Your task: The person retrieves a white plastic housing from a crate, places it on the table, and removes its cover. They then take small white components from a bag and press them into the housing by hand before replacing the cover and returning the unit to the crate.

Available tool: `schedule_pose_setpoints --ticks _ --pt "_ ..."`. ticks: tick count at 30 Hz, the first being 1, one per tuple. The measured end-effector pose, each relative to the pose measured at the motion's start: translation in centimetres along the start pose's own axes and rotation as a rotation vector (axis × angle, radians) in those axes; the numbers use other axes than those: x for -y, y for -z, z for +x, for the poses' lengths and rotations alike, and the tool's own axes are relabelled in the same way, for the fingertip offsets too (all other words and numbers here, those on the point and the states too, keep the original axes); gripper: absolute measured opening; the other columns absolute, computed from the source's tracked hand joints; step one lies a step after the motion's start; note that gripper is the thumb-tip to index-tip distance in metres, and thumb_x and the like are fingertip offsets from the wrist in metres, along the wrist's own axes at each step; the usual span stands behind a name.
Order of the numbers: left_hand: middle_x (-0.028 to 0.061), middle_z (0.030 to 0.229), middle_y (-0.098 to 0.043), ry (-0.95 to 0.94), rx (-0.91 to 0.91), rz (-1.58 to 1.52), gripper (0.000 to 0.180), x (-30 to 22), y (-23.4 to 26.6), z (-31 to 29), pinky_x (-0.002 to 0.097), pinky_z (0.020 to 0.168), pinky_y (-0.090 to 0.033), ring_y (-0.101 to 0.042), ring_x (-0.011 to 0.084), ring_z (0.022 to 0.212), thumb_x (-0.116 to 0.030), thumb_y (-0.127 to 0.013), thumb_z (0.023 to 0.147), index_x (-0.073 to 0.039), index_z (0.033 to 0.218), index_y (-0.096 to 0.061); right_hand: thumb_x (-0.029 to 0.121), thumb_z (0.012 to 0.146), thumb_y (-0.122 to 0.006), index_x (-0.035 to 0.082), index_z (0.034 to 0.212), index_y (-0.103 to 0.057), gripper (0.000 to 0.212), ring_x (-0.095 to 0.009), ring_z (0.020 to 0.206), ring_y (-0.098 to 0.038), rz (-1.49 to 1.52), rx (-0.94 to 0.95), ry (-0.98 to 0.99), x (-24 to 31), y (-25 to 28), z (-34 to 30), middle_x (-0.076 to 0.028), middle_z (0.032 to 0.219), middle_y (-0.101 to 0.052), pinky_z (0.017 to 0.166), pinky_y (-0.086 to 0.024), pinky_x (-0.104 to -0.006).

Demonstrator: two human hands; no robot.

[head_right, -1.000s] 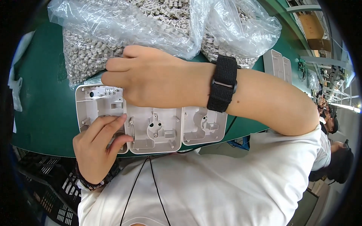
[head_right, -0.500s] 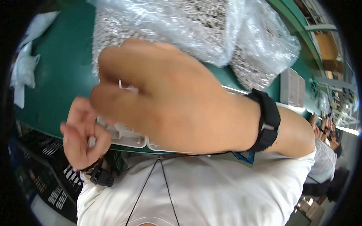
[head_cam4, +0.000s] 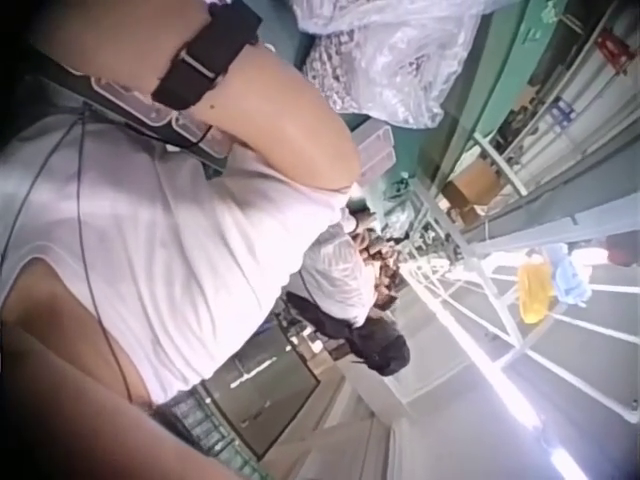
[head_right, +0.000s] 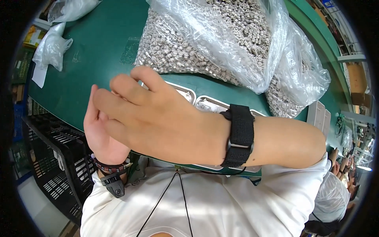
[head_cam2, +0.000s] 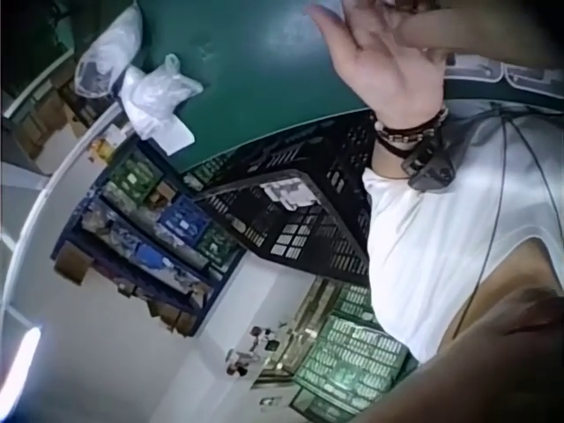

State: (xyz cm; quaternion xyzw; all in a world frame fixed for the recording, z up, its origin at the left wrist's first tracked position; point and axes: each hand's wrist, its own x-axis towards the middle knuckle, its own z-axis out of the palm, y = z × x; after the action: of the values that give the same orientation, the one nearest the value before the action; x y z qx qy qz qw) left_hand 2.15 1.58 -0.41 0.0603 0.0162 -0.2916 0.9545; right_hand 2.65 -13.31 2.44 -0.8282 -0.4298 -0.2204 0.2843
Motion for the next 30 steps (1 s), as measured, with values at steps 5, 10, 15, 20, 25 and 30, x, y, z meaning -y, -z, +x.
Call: schedule_pose_setpoints --ticks 5,10,15,20,25,30 --pt "0.0121 0.107 -0.051 0.057 -0.097 -0.023 0.053 -0.3 -1.3 -0.2 0.0325 0.080 -0.041 -0.051 0.0219 0.097 -0.049 -0.027 0.092 -0.002 0.110 -0.043 0.012 0.059 -0.057 0.007 0.074 -0.051 0.017 -0.019 0.077 -0.050 -0.019 0.131 0.136 -1.0 1.2 0.4 -0.006 0.085 -0.054 0.067 -0.038 -0.0324" --pt "0.0107 0.110 -0.049 0.159 -0.307 0.079 0.060 0.4 -1.7 0.1 0.0315 0.082 -0.040 -0.050 0.0208 0.098 -0.053 -0.023 0.091 0.000 0.115 -0.038 0.009 0.064 -0.059 0.006 0.075 -0.052 0.014 -0.016 0.060 -0.049 -0.025 0.236 0.241 -1.6 1.6 -0.1 -0.002 0.070 -0.053 0.057 -0.039 -0.0291" --pt "0.0104 0.112 -0.048 -0.126 -0.164 0.825 0.053 1.2 -1.3 -0.5 0.0315 0.083 -0.040 -0.050 0.0199 0.097 -0.046 -0.028 0.093 0.001 0.114 -0.038 0.010 0.064 -0.057 0.006 0.066 -0.046 0.011 -0.021 0.045 -0.045 0.206 0.012 -0.234 -1.3 1.6 0.9 0.001 0.050 -0.044 0.054 -0.041 -0.0284" --pt "0.0112 0.108 -0.050 -0.083 0.059 1.340 0.037 -0.5 -1.0 -1.1 0.0280 0.080 -0.040 -0.052 0.0178 0.093 -0.031 -0.037 0.094 0.002 0.110 -0.040 0.000 0.075 -0.059 0.002 0.082 -0.054 0.009 -0.020 0.054 -0.046 0.614 -0.055 -0.318 -1.4 1.7 0.1 -0.006 0.071 -0.052 0.050 -0.039 -0.0294" --pt "0.0108 0.095 -0.053 -0.180 0.096 1.328 0.032 -0.7 -0.9 -1.1 0.0245 0.073 -0.040 -0.053 0.0155 0.083 -0.027 -0.043 0.093 0.003 0.104 -0.042 0.000 0.072 -0.059 0.002 0.080 -0.053 0.010 -0.022 0.058 -0.047 0.631 -0.048 -0.084 -2.3 0.9 -0.2 -0.007 0.074 -0.051 0.049 -0.039 -0.0292" --pt "0.0079 0.074 -0.052 -0.095 0.200 1.549 0.039 -2.8 0.6 -1.2 0.0251 0.058 -0.039 -0.052 0.0138 0.066 -0.029 -0.049 0.089 0.005 0.106 -0.043 0.006 0.069 -0.059 0.003 0.077 -0.052 0.011 -0.022 0.063 -0.049 0.570 0.279 -0.050 -2.6 3.2 0.1 -0.006 0.078 -0.049 0.051 -0.039 -0.0296"
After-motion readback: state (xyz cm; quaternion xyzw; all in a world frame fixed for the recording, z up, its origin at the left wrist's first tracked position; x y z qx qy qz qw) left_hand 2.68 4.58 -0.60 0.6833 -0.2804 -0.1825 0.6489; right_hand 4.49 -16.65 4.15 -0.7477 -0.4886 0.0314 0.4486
